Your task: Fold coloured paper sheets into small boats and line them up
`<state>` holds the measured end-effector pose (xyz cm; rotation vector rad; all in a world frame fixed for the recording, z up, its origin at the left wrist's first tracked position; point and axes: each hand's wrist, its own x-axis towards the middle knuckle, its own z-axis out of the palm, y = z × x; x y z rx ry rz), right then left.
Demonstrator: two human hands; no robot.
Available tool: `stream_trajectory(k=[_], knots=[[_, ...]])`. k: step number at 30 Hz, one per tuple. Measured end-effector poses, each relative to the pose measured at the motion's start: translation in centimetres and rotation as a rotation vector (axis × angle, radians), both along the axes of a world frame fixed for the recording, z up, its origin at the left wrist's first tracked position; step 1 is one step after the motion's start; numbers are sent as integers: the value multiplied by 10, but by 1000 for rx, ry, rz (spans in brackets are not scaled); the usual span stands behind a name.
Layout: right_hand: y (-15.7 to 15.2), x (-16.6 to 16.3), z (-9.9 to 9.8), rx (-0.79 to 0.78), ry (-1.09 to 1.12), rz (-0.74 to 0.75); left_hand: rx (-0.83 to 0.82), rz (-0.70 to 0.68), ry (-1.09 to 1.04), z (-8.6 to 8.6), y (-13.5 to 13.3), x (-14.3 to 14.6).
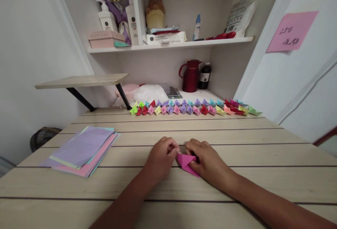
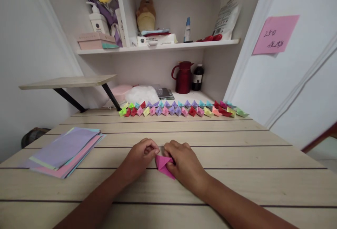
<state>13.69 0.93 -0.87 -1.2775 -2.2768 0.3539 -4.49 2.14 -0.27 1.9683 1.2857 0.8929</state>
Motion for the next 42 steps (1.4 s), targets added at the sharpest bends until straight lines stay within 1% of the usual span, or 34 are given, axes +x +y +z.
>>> stream_trajectory(k=[3,5,7,9,14,17,19,21,23,25,28,32,34,37,39,42], knots=[[0,0,-1,1,8,-4,-77,-16,-36,2,-5,1],[1,1,-2,-1,24,-2,-70,-45,-2,1,-7,3],[2,2,-2,-12,51,15,-27,-58,58,-1,-7,3],[2,4,0,-47,95,51,21,-60,119,-3,-7,3],[1,13,8,-222,217,134,83,-70,220,-5,-6,2],[2,19,11,-236,241,202,86,-78,272,-5,-7,2],[3,24,14,-240,236,289,84,-80,296,-4,-7,2],[4,27,17,-275,225,359,75,-85,309,-4,-8,3],[3,30,20,-302,204,371,75,-82,311,-4,-8,4],[2,31,22,-280,160,348,100,-75,304,-4,-8,5],[2,31,23,-202,85,320,158,-39,275,-5,-7,6],[5,30,16,-80,21,285,139,18,128,0,-10,8],[8,29,12,-22,2,251,118,-18,81,3,-14,10],[11,28,8,28,-22,201,137,-114,96,6,-18,12],[11,27,7,41,-24,183,151,-115,52,10,-19,11],[11,26,8,42,-2,175,119,-76,-96,16,-18,5]])
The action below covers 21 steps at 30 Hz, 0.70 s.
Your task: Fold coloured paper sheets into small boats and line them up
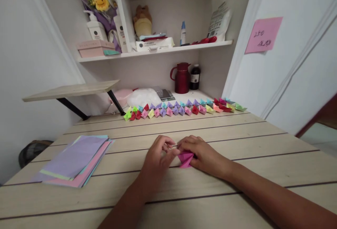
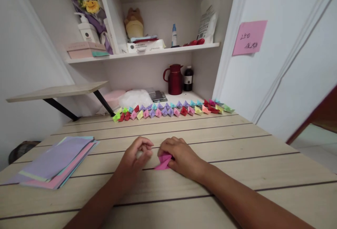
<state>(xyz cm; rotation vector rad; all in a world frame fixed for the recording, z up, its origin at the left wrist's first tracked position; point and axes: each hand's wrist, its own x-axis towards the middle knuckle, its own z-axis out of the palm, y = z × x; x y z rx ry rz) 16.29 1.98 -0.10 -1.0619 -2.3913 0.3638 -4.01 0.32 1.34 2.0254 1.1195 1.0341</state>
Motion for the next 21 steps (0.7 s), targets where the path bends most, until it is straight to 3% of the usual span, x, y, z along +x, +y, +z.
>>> stream_trajectory(k=[3,6,15,21], knots=[[-1,-1,1,-4,23,-9,-50,-75,-7,6,-1,-3],[0,-1,-1,-6,22,-20,-35,-117,122,6,-4,2],[-4,-5,-4,1,44,-149,-43,4,196,-14,7,14],[-4,-6,-3,-29,2,-116,-51,2,189,-21,8,17]])
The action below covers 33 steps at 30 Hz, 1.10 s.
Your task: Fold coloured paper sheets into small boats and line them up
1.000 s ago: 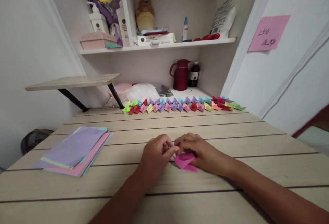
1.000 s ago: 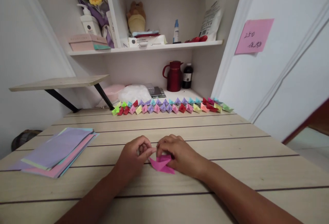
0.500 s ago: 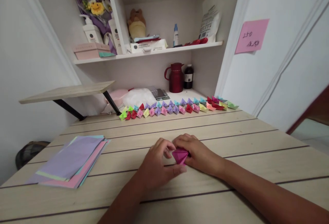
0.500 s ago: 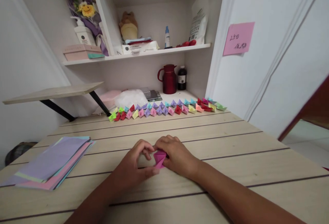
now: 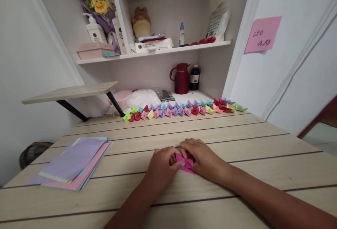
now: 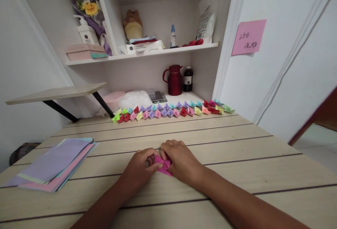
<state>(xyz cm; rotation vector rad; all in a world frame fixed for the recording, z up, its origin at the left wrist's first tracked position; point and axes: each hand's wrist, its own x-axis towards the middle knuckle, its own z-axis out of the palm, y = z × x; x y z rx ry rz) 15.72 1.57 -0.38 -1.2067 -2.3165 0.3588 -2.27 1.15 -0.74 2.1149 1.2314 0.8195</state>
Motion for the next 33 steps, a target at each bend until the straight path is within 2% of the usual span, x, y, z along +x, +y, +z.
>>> stream_trajectory(k=[4,8,11,14,21,29,33], knots=[[1,11,10,-82,-30,42,-47,-3,3,-2,1,0],[-1,28,26,-216,-16,181,-65,-23,39,1,0,0],[2,36,33,-362,94,255,-65,-3,70,5,-2,1],[6,36,30,-441,200,222,-61,40,117,6,-4,0],[5,25,20,-188,26,173,-7,42,153,2,-2,-5],[1,26,21,-129,-33,187,45,73,188,-2,1,-3],[2,27,20,-136,-43,192,143,50,267,0,1,-2]])
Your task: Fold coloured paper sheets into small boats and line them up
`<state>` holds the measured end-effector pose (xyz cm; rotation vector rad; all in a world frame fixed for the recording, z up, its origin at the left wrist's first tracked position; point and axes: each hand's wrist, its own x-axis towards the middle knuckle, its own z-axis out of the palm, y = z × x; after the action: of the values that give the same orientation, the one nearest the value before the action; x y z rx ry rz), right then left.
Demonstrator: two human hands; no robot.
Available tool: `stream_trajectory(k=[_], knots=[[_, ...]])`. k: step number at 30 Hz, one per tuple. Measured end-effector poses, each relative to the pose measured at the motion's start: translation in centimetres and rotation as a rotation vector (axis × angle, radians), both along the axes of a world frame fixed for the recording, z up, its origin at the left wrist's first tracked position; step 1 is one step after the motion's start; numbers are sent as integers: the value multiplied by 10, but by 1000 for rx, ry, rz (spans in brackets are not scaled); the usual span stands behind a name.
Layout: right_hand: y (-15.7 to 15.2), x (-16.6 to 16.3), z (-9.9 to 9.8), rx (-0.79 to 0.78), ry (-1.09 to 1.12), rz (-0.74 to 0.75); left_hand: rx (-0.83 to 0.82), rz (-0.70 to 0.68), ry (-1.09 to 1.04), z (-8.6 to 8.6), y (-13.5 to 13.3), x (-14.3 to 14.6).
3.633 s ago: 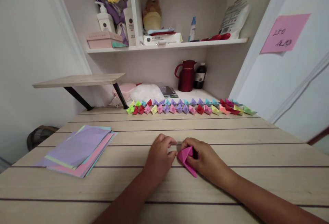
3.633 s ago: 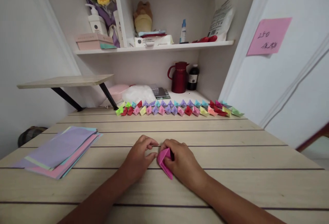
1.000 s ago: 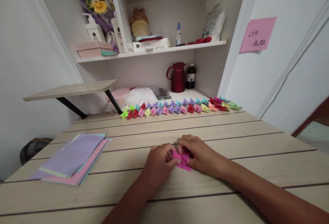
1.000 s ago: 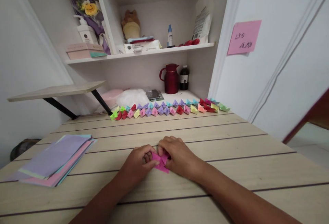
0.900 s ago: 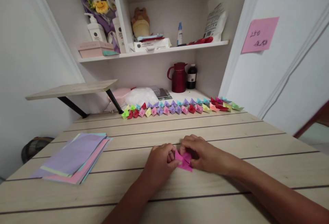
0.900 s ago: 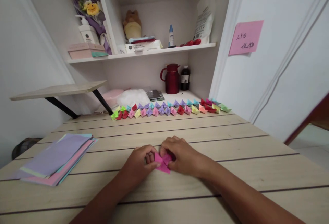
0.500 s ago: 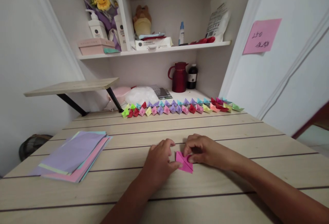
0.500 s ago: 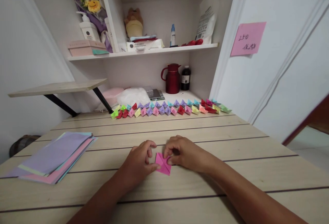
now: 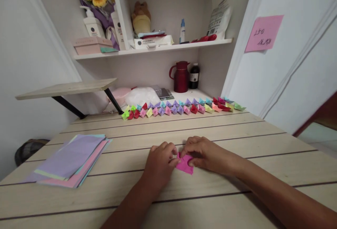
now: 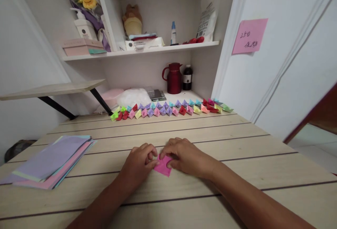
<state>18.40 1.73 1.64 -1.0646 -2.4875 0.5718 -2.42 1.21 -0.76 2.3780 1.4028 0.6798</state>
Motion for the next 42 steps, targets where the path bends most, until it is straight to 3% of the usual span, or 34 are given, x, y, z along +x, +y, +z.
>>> stream_trajectory(k=[5,11,17,22,30,35,42], knots=[[0,-2,-5,16,26,-41,176,-116,187,4,-3,0],[-12,-11,-6,65,82,-8,302,-112,397,4,-16,-5],[-78,-9,-5,116,49,-10,372,-92,259,-17,-77,-10],[-135,-3,-22,245,-56,-9,521,-53,183,-28,-130,-13],[-176,-13,-54,487,-130,-147,725,-31,14,-33,-164,-9],[-186,-22,-59,552,-120,-250,704,8,-39,-35,-171,-7],[-192,-12,-51,381,-85,-205,486,-71,50,-14,-177,-16]])
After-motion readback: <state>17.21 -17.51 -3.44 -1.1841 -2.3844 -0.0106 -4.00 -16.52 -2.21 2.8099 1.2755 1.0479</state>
